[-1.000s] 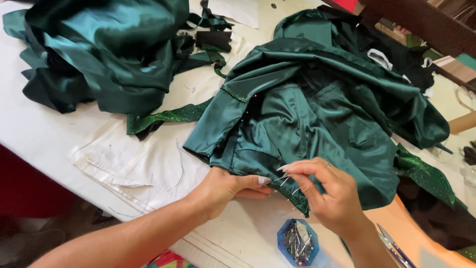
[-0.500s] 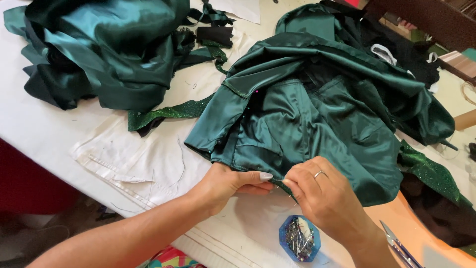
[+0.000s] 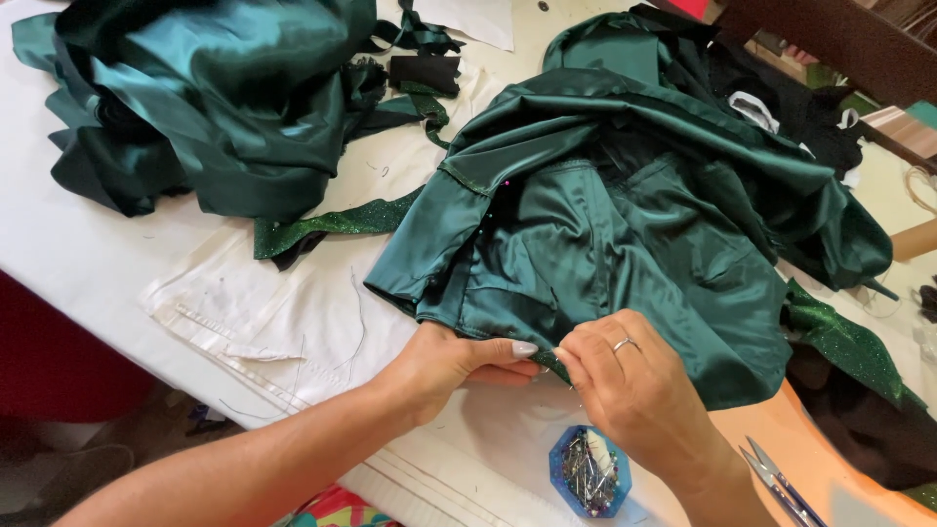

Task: The person aligns a strip of green glittery trim along the edge of a dark green satin garment. They repeatedly pick up pins from a blue pincushion and insert them into the fabric to secure the trim in place. The hands adjust the material and the trim throughout the process to ensure proper alignment.

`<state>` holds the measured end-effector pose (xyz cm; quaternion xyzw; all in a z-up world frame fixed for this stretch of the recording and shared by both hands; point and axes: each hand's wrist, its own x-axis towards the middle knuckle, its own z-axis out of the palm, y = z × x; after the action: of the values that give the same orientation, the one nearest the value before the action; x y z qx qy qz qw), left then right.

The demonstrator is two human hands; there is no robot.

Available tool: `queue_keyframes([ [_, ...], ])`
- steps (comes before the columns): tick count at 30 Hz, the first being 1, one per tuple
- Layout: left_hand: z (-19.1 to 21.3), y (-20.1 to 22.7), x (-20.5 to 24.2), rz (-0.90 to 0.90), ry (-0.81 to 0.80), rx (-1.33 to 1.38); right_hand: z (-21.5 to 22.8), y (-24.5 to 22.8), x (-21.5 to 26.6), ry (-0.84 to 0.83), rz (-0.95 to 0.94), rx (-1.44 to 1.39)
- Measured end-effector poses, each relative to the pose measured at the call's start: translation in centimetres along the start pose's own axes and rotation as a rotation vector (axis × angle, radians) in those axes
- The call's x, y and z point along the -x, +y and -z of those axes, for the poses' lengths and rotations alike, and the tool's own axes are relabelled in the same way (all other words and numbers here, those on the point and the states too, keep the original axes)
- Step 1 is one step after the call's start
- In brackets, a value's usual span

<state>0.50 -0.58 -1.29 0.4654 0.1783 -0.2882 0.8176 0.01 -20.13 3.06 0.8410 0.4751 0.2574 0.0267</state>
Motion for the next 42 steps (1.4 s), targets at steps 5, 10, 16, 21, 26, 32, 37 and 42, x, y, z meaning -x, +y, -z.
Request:
queue_keyframes([
  [5,0.1,-0.2,-0.2,-0.006,-0.005,0.002,-0.3,-0.4,-0.3,0.044,-0.012,0.027],
  [10,0.1,-0.3,-0.2,-0.032,-0.018,0.012,-1.6,-0.7,0.0,0.224,-0.128,-0.173],
  [16,0.1,-0.7,-0.6,-0.070,-0.042,0.072,-3.3,-1.7,0.7,0.221,-0.614,-0.435],
  [21,0.1,-0.3,-0.3,-0.030,-0.028,0.042,-2.6,-1.3,-0.4,0.096,-0.973,-0.731],
  [26,0.2,-0.9,-0.7,-0.122,-0.055,0.056,-2.9,-0.9,-0.8,0.063,-1.128,-0.924],
  [32,0.2,-1.0,-0.6,-0.124,-0.054,0.061,-3.2,-0.3,-0.9,-0.087,-1.293,-0.973],
  [37,0.3,-1.3,-0.8,-0.142,-0.058,0.073,-3.8,0.0,-0.5,-0.112,-1.317,-1.070],
  [42,0.5,-1.5,-1.0,-0.163,-0.069,0.051,-3.6,-0.1,-0.7,-0.139,-1.308,-1.072],
])
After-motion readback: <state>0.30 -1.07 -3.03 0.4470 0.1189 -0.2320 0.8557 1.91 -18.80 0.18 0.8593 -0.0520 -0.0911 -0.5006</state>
